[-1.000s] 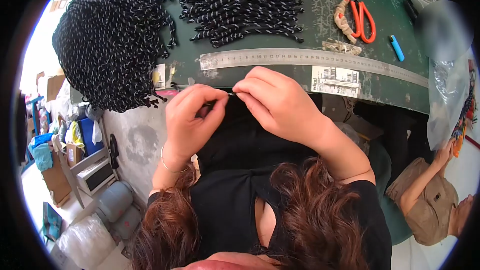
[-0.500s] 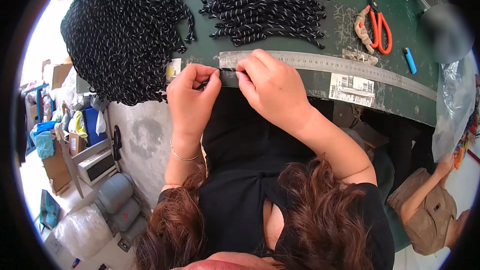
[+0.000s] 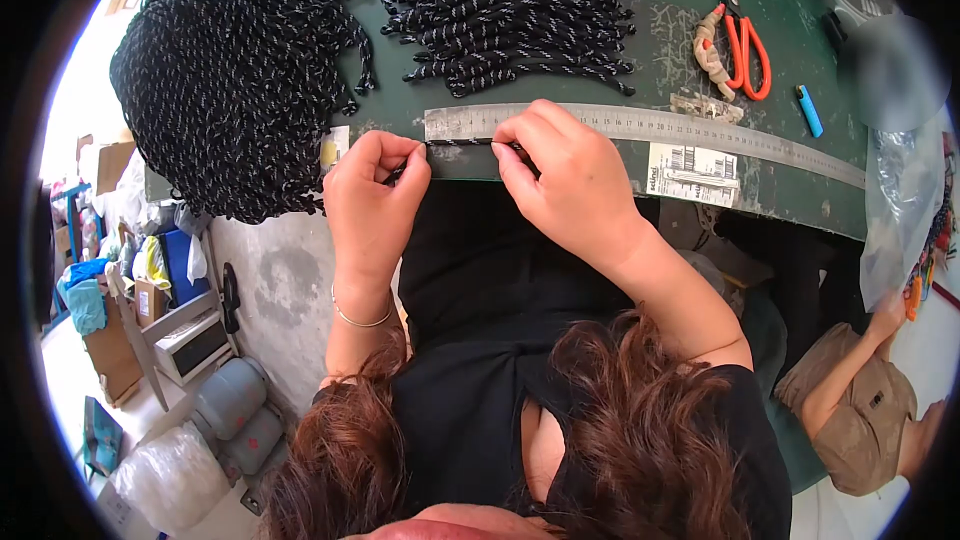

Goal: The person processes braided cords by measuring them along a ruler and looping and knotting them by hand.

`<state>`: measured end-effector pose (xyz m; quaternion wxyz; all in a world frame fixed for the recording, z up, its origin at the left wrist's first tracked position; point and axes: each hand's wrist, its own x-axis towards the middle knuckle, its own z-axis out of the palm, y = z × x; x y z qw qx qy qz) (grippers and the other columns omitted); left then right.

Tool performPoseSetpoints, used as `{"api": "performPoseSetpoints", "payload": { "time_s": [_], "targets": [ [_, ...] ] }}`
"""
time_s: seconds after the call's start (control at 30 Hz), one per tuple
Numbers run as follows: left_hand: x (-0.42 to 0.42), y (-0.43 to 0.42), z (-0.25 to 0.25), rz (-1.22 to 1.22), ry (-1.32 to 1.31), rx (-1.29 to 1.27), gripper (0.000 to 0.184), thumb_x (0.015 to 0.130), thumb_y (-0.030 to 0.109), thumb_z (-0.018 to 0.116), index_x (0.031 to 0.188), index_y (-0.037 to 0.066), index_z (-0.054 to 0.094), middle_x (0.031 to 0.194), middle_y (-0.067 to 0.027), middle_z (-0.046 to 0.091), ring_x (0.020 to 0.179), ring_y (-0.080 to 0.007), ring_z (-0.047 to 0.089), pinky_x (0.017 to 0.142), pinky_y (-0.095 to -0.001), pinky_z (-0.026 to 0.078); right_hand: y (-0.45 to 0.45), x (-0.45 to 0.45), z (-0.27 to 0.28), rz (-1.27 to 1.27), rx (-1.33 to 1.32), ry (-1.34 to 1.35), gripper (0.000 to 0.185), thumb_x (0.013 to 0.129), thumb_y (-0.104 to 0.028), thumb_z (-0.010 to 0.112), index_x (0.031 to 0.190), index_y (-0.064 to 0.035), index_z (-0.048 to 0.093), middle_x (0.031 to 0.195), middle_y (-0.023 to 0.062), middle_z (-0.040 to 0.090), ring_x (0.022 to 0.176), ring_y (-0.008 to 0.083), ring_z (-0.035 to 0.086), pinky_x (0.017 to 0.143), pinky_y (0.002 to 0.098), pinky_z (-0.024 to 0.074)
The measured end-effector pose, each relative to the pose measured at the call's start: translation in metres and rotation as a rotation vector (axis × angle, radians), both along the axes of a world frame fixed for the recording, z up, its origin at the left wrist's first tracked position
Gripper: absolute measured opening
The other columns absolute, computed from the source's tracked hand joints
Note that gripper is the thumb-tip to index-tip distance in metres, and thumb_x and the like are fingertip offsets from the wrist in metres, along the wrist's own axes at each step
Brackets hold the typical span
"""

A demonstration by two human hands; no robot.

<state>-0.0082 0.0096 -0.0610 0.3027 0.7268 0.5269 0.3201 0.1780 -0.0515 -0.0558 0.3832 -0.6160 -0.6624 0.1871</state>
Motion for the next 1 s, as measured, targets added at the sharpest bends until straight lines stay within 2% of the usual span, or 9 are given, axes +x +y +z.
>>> {"api": "performPoseSetpoints", "payload": {
  "time_s": [0.37, 0.47, 0.5, 0.63, 0.73, 0.77, 0.87, 0.93, 1.0],
  "targets": [
    [-0.001, 0.000, -0.001, -0.001, 0.005, 0.017, 0.008, 0.077, 0.008, 0.069, 0.076, 0.005, 0.062, 0.069, -0.0068, 0.063, 0.062, -0.0220, 0.062, 0.057, -0.0317, 0.048, 0.000, 0.001, -0.001, -0.013, -0.011, 0.031, 0.009, 0.079, -0.002, 0.066, 0.086, -0.0014, 0.060, 0.080, 0.0096, 0.057, 0.065, 0.0251, 0.058, 0.058, 0.0345, 0.0472],
    [-0.001, -0.001, 0.002, -0.018, 0.040, 0.018, 0.006, 0.079, 0.002, 0.069, 0.080, -0.001, 0.064, 0.072, -0.0050, 0.066, 0.062, -0.0076, 0.059, 0.061, -0.0224, 0.048, 0.000, 0.001, -0.001, 0.002, -0.017, 0.004, 0.010, 0.079, -0.002, 0.066, 0.086, -0.0013, 0.059, 0.080, 0.0097, 0.056, 0.065, 0.0256, 0.058, 0.058, 0.0348, 0.0473],
    [-0.001, -0.001, 0.002, -0.018, 0.040, 0.019, 0.006, 0.079, 0.002, 0.069, 0.080, -0.001, 0.064, 0.072, -0.0050, 0.066, 0.062, -0.0076, 0.059, 0.061, -0.0224, 0.048, 0.000, 0.002, -0.001, 0.012, -0.011, -0.007, 0.010, 0.079, -0.002, 0.066, 0.087, -0.0013, 0.059, 0.080, 0.0097, 0.056, 0.065, 0.0258, 0.058, 0.058, 0.0350, 0.0474],
    [0.000, -0.001, 0.005, -0.025, 0.072, 0.052, 0.008, 0.079, 0.004, 0.069, 0.081, -0.001, 0.063, 0.072, -0.0065, 0.066, 0.062, -0.0122, 0.061, 0.061, -0.0248, 0.049, 0.000, 0.003, -0.001, 0.033, 0.017, -0.042, 0.011, 0.079, -0.003, 0.065, 0.087, -0.0017, 0.059, 0.082, 0.0100, 0.056, 0.066, 0.0271, 0.059, 0.059, 0.0360, 0.0478],
    [0.001, -0.004, 0.012, -0.061, 0.172, 0.066, 0.007, 0.080, 0.006, 0.065, 0.083, 0.005, 0.059, 0.074, -0.0093, 0.062, 0.068, -0.0268, 0.062, 0.061, -0.0366, 0.048, 0.000, 0.003, -0.001, 0.043, 0.019, -0.058, 0.009, 0.081, -0.004, 0.065, 0.087, -0.0022, 0.059, 0.082, 0.0103, 0.056, 0.067, 0.0275, 0.058, 0.059, 0.0357, 0.0474],
    [0.000, -0.004, 0.012, -0.073, 0.167, 0.075, 0.007, 0.080, 0.006, 0.065, 0.083, 0.005, 0.059, 0.074, -0.0093, 0.062, 0.068, -0.0268, 0.062, 0.061, -0.0366, 0.048, 0.001, 0.003, -0.001, 0.047, 0.010, -0.066, 0.008, 0.082, -0.005, 0.064, 0.087, -0.0025, 0.059, 0.081, 0.0105, 0.056, 0.068, 0.0273, 0.058, 0.059, 0.0350, 0.0469],
    [-0.001, 0.004, 0.015, -0.243, 0.346, 0.354, 0.006, 0.082, 0.003, 0.061, 0.086, 0.005, 0.057, 0.081, -0.0121, 0.060, 0.075, -0.0325, 0.058, 0.067, -0.0414, 0.046, -0.002, 0.008, -0.001, 0.051, 0.014, -0.044, 0.008, 0.083, -0.008, 0.064, 0.087, -0.0033, 0.059, 0.081, 0.0113, 0.055, 0.071, 0.0285, 0.058, 0.061, 0.0353, 0.0464],
    [0.001, 0.004, 0.024, -0.291, 0.346, 0.334, 0.004, 0.082, 0.002, 0.058, 0.085, 0.003, 0.055, 0.085, -0.0144, 0.056, 0.080, -0.0367, 0.053, 0.071, -0.0439, 0.043, -0.007, 0.015, -0.003, 0.120, 0.031, 0.064, 0.009, 0.084, -0.010, 0.064, 0.087, -0.0039, 0.059, 0.081, 0.0112, 0.054, 0.074, 0.0288, 0.058, 0.064, 0.0366, 0.0464],
    [0.001, 0.002, 0.033, -0.372, 0.211, 0.221, 0.004, 0.084, 0.002, 0.057, 0.083, 0.001, 0.053, 0.085, -0.0134, 0.056, 0.081, -0.0319, 0.055, 0.074, -0.0394, 0.044, -0.015, 0.024, 0.007, 0.188, -0.049, 0.226, 0.011, 0.086, -0.012, 0.064, 0.089, -0.0038, 0.059, 0.083, 0.0097, 0.055, 0.077, 0.0254, 0.058, 0.067, 0.0351, 0.0461]
  ]
}}
